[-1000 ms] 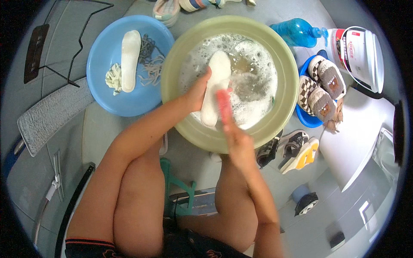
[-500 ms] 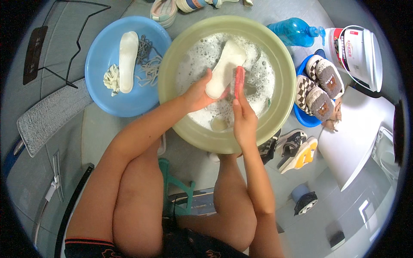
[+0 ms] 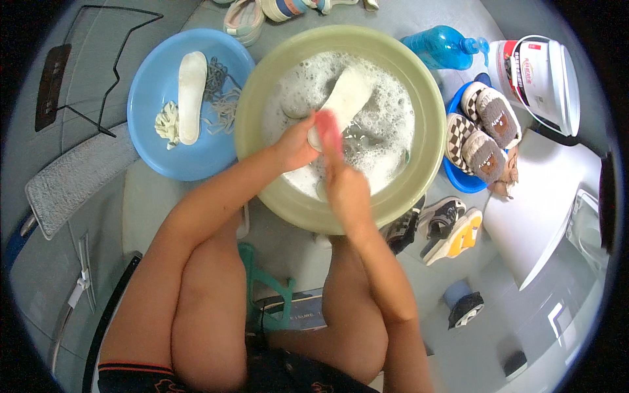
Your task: The person scrubs a white sneaker and its insole with a pink brush in a basin of soapy water. They repeatedly scrub the shoe's exterior, interior, and sole, then remove the insole to scrub it separately before placing it back in the basin.
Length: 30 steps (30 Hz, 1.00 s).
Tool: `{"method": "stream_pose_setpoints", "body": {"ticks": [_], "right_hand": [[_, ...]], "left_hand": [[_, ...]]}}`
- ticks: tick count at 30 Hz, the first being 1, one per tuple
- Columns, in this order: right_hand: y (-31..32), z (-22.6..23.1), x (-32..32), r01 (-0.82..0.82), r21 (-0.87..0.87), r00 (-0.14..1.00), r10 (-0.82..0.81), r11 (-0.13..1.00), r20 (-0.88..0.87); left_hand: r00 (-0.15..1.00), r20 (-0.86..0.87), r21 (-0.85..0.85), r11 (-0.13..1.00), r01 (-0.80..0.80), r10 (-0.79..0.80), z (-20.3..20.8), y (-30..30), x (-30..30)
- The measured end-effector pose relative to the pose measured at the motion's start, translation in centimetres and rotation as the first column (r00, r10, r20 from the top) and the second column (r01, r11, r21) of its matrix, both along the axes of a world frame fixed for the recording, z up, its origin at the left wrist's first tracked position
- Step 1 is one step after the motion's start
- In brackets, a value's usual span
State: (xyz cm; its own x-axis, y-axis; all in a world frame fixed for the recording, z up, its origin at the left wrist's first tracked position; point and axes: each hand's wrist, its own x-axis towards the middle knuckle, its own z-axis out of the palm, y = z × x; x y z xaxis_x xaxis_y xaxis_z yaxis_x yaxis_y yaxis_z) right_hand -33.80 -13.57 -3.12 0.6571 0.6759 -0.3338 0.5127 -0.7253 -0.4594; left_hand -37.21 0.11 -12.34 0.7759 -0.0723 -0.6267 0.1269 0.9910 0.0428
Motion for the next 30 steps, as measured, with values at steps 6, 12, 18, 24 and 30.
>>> {"method": "stream_pose_setpoints", "body": {"ticks": [6,12,18,24,30], "right_hand": [[-2.1,-0.9,2.7,0.041,-0.107,0.997,-0.035,0.993,0.064],[-2.9,0.3,-1.3,-0.074,-0.004,0.997,0.074,0.997,0.032],[-5.0,-2.1,5.3,0.294,0.071,0.953,-0.298,0.953,0.057],[-2.8,0.5,3.1,0.568,0.187,0.816,-0.518,0.801,-0.259],[-2.5,-1.5,2.8,0.736,0.218,0.576,-0.425,0.64,-0.698]], "left_hand": [[0.997,0.035,-0.029,0.997,0.069,-0.068,0.9,-0.2,-0.4],[0.978,0.137,-0.037,0.985,0.166,-0.16,-1.4,-0.1,-1.3],[0.962,0.116,-0.01,0.969,0.248,-0.245,0.2,-0.7,-0.8],[0.945,0.205,0.007,0.966,0.258,-0.254,2.8,-0.2,-0.1],[0.955,0.093,0.029,0.959,0.281,-0.283,1.4,0.0,-0.4]]}}
